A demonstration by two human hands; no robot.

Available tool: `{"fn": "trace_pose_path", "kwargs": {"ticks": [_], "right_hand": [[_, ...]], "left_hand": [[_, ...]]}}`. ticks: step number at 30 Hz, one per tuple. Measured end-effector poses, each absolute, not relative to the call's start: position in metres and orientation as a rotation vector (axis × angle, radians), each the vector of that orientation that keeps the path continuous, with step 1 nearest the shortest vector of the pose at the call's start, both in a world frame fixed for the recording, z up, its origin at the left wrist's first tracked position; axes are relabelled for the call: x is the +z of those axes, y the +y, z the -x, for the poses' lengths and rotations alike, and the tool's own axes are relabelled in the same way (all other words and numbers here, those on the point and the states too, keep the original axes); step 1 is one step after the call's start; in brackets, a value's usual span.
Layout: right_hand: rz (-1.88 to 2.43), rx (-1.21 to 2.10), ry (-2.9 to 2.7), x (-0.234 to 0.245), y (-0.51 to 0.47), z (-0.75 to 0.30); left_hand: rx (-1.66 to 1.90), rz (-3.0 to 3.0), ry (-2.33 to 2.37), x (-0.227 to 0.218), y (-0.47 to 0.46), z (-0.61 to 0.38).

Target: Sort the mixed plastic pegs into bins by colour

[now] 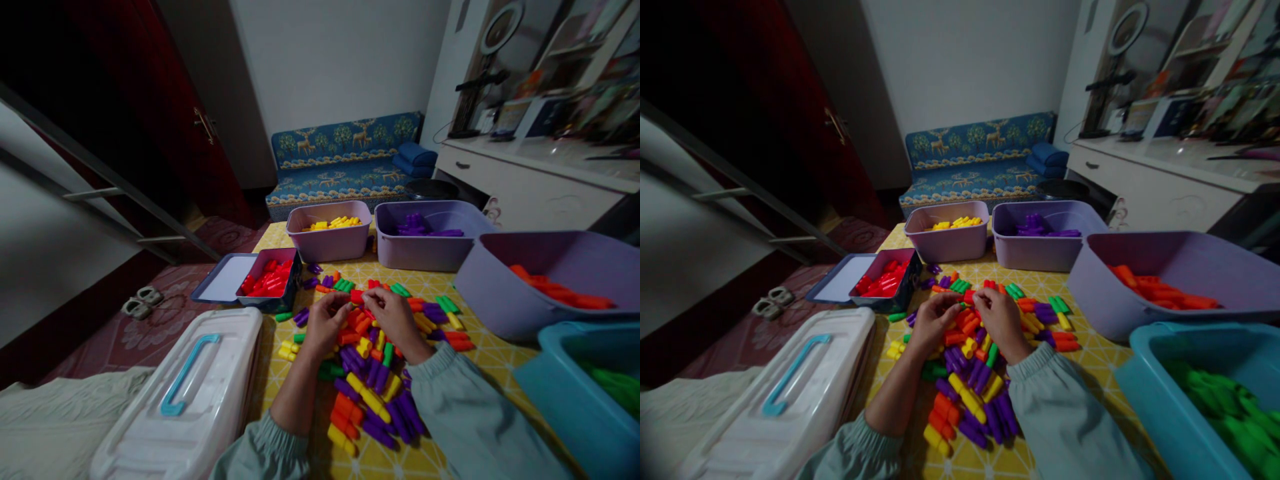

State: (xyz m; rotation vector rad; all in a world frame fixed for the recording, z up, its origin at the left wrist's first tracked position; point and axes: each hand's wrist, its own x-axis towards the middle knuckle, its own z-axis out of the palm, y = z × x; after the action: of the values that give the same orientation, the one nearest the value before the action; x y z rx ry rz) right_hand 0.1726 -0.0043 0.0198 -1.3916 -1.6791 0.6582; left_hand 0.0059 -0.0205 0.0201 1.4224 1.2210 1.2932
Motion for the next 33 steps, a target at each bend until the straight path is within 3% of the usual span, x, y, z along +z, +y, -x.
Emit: {"fn": "trace_pose_path", "kwargs": {"ticks": [33], "right_hand": [[1.422,0.611,-1.746,0.0172,-0.0060,-0.1722]], "left_hand": [[1.286,-1.453,1.227,0.0206,-0.0210,-0.0058]]}}
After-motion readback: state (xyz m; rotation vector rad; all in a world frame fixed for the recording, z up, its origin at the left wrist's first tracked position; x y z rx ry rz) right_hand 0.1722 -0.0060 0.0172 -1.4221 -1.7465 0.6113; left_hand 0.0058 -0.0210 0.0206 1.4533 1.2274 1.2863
